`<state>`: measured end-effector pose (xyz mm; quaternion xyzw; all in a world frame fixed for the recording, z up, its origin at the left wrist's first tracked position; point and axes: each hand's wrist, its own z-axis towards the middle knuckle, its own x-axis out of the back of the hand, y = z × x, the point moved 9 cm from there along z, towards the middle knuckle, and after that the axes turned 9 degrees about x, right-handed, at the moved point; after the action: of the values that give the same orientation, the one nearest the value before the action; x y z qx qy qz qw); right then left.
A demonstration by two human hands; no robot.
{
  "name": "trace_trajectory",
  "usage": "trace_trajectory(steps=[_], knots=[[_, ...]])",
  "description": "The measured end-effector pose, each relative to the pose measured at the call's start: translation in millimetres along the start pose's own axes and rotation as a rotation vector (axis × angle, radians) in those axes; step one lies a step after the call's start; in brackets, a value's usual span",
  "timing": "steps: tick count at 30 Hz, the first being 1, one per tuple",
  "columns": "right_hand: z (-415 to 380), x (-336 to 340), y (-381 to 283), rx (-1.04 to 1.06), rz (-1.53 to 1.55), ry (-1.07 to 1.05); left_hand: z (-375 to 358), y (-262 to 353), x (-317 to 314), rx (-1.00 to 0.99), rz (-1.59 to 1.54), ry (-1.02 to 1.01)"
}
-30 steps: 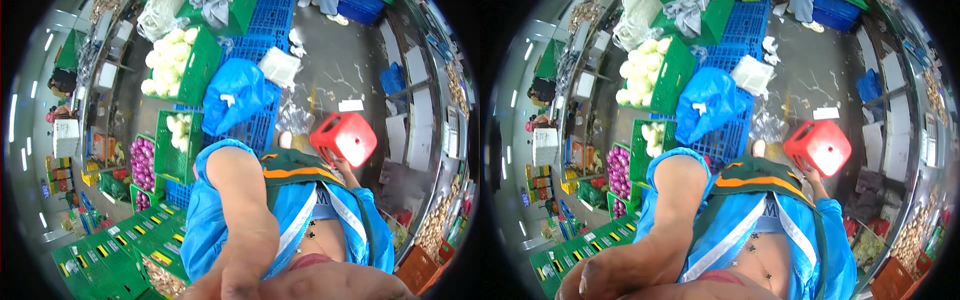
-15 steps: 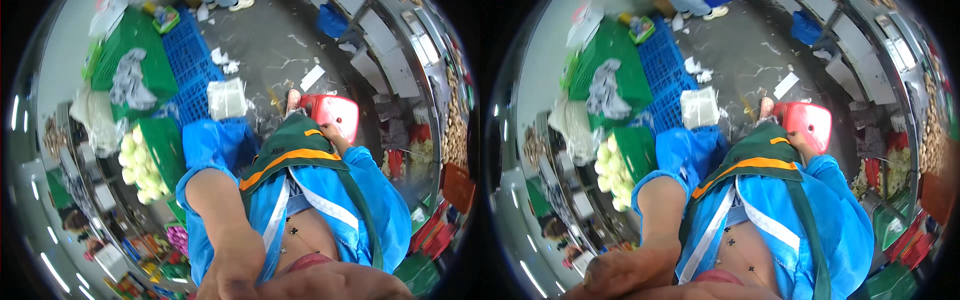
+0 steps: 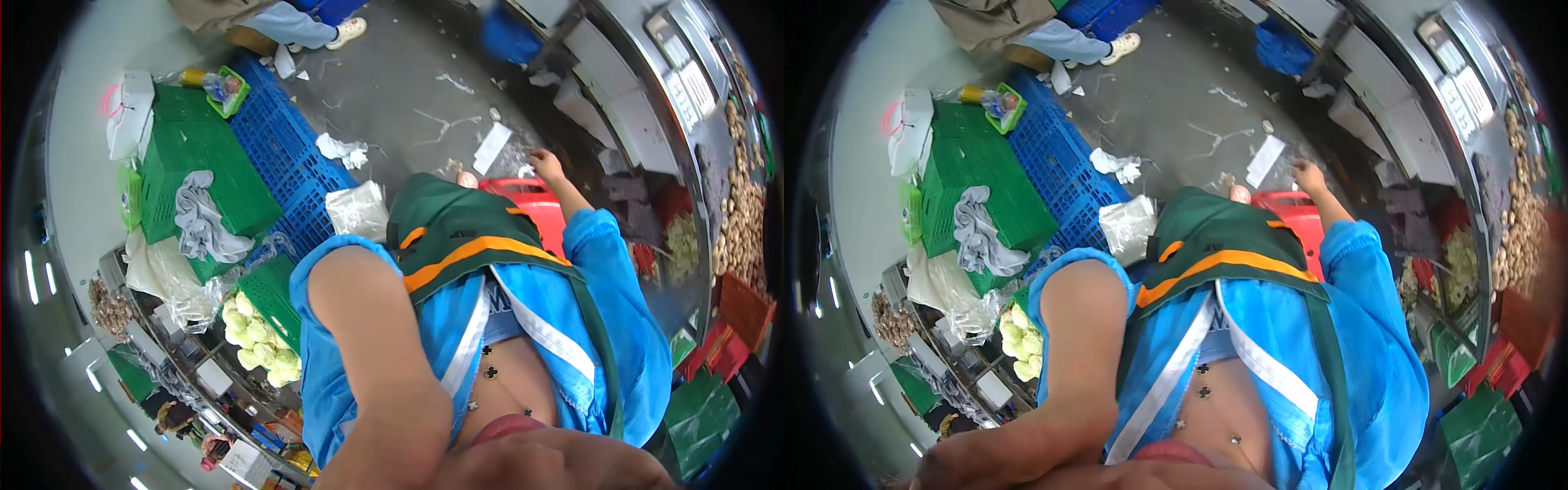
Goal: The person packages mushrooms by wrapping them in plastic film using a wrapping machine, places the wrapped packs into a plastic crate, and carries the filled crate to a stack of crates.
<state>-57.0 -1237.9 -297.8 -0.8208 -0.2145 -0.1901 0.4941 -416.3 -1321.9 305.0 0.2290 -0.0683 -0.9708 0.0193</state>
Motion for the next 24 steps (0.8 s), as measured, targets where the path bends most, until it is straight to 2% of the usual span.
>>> trace_trajectory(steps=[2, 3, 4, 5, 6, 7, 8, 11, 13, 15, 17, 18, 19, 20, 21, 22, 24], knots=[[13, 5, 6, 0.044, -0.011, 0.041, 6, -20, -5, -0.026, 0.016, -0.007], [17, 0, 22, -0.028, 0.049, 0.033, 10, -29, -7, -0.037, 0.023, -0.014], [21, 1, 33, 0.014, -0.119, 0.041, 12, -40, -8, -0.050, 0.027, -0.022], [21, -10, 60, -0.018, -0.079, 0.000, 14, -53, -10, -0.059, 0.027, -0.025], [5, -9, 45, -0.160, -0.072, -0.042, 16, -68, -10, -0.066, 0.025, -0.025], [6, -21, 80, -0.172, -0.170, -0.018, 16, -84, -9, -0.065, 0.017, -0.016], [-9, -25, 59, -0.314, -0.077, -0.142, 15, -104, -7, -0.052, -0.001, -0.005], [5, -37, 55, -0.295, -0.262, -0.299, 15, -163, 3, -0.013, -0.066, 0.040], [26, -28, 39, -0.425, -0.061, -0.206, 21, -202, 11, 0.001, -0.123, 0.082], [70, -19, 13, -0.372, -0.079, -0.185, 30, -240, 14, 0.004, -0.164, 0.105], [143, -12, -6, -0.061, -0.299, -0.032, 34, -273, 11, 0.014, -0.230, 0.102], [168, 0, -34, -0.111, -0.277, 0.026, 35, -288, 7, 0.034, -0.257, 0.104], [195, 1, -47, -0.126, -0.229, -0.006, 35, -306, 3, 0.064, -0.275, 0.102], [196, 26, -121, -0.163, -0.086, 0.083, 35, -324, -3, 0.096, -0.288, 0.097], [214, 33, -148, -0.052, -0.029, 0.186, 33, -339, -9, 0.120, -0.305, 0.088], [222, 33, -176, -0.040, 0.136, 0.198, 32, -352, -16, 0.129, -0.323, 0.087], [243, 30, -220, 0.115, 0.089, 0.130, 30, -370, -27, 0.122, -0.369, 0.095]])
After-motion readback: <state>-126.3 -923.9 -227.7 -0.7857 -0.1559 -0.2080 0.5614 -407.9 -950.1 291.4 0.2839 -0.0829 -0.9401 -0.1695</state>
